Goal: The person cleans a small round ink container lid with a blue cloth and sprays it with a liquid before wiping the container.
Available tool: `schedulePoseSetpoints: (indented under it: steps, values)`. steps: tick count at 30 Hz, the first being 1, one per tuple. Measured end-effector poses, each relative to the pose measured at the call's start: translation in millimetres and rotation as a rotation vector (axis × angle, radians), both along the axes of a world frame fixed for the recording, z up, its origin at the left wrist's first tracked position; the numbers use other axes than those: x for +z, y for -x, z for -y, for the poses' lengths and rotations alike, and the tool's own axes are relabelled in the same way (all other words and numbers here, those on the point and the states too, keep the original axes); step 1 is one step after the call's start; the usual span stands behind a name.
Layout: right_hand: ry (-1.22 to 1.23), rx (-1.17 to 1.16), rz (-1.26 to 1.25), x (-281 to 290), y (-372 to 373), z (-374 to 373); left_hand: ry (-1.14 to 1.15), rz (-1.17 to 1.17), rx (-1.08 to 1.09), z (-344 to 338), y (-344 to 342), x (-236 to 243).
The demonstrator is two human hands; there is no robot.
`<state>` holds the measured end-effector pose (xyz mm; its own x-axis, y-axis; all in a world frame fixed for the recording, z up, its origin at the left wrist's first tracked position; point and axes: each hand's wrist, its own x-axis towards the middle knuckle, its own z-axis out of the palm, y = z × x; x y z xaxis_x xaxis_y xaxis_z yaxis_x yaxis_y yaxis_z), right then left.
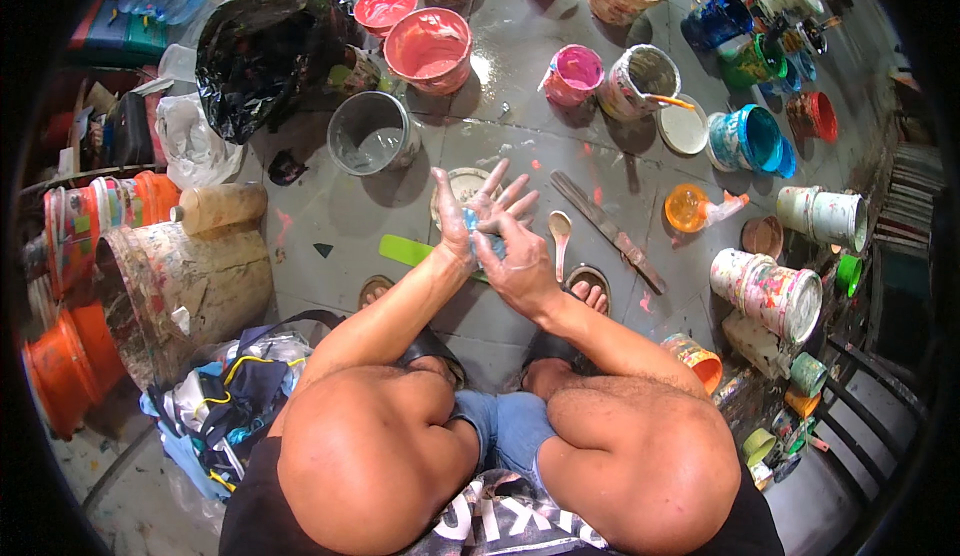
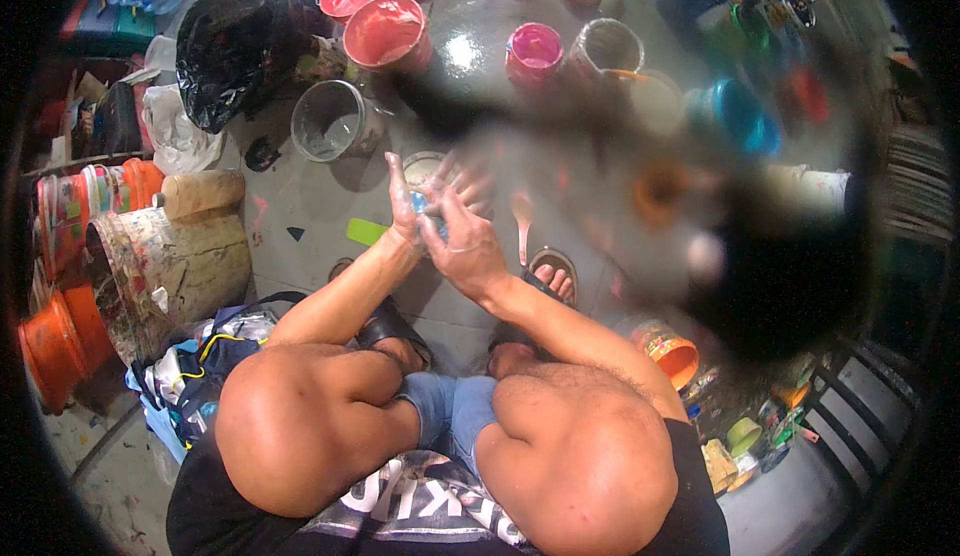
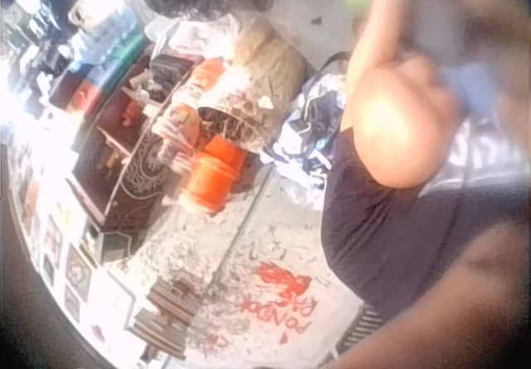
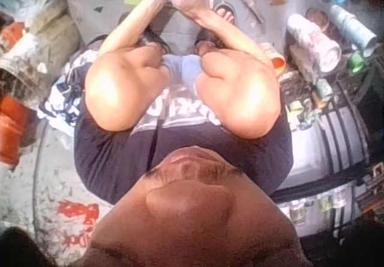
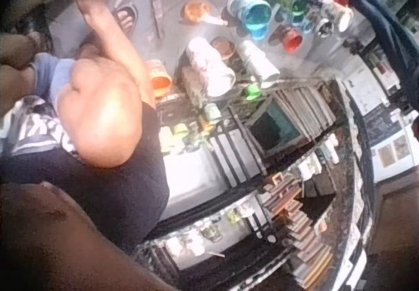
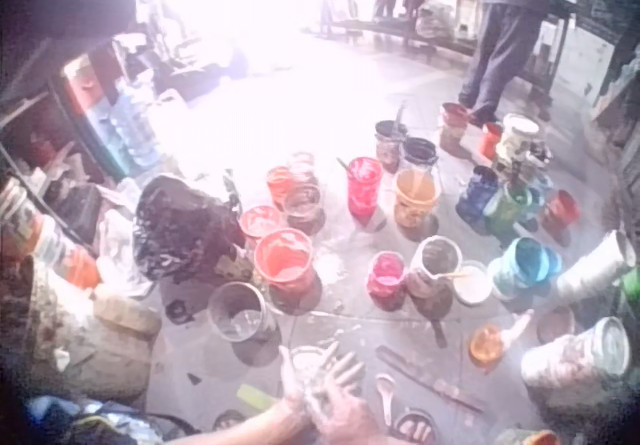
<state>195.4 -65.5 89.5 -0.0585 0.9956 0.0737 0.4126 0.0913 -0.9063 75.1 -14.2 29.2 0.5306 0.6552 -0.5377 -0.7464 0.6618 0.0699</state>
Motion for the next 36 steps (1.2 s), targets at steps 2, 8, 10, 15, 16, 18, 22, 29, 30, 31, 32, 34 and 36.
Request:
schedulePoseSetpoints:
  steps: [2, 8, 10, 15, 16, 18, 22, 29, 30, 31, 32, 34, 36]
  values:
    - [-0.067, 0.059, 0.054, 2.1, -2.0, -2.2, -0.019, -0.093, -0.029, 0.0, -8.0, 8.6]
    - [0.237, 0.079, -0.041, 20.5, -6.5, -8.4, -0.056, -0.128, -0.132, 0.1, -5.1, 1.4]
    - [0.224, 0.165, -0.023, 22.5, 1.5, 2.1, 0.001, -0.138, -0.104, 5.5, 0.4, -9.6]
    - [0.162, 0.165, 0.032, 27.8, -2.3, 0.8, 0.021, -0.028, -0.056, 1.4, 5.9, -10.7]
    - [0.089, 0.181, 0.062, 21.1, -2.1, 3.0, 0.016, -0.001, -0.067, 1.9, 8.6, -13.2]
    - [-0.002, 0.200, 0.062, 13.5, -3.7, 3.3, 0.104, 0.006, -0.050, 4.5, 4.9, -7.2]
    - [-0.113, 0.247, 0.043, 6.6, -7.3, 2.6, 0.030, 0.013, -0.080, 0.8, -0.7, 0.6]
    - [-0.142, 0.111, -0.052, 18.7, -2.3, -7.6, -0.052, 0.068, -0.156, -4.4, -7.3, 19.9]
    - [-0.076, 0.085, -0.053, 20.1, -2.7, -9.6, -0.063, 0.039, -0.154, -3.9, -6.7, 20.0]
    - [-0.010, 0.059, -0.054, 21.4, -3.3, -12.1, -0.080, -0.066, -0.145, 3.4, -10.2, 16.6]
    - [0.052, 0.030, -0.055, 22.0, -3.3, -15.4, -0.101, -0.170, -0.138, 11.9, -17.6, 17.9]
    - [0.067, 0.013, -0.110, 18.6, -0.5, -20.2, -0.117, -0.214, -0.136, 15.4, -18.4, 19.3]
    - [0.129, 0.050, -0.116, 22.6, 0.3, -19.3, -0.107, -0.094, -0.143, 9.6, -7.1, 20.6]
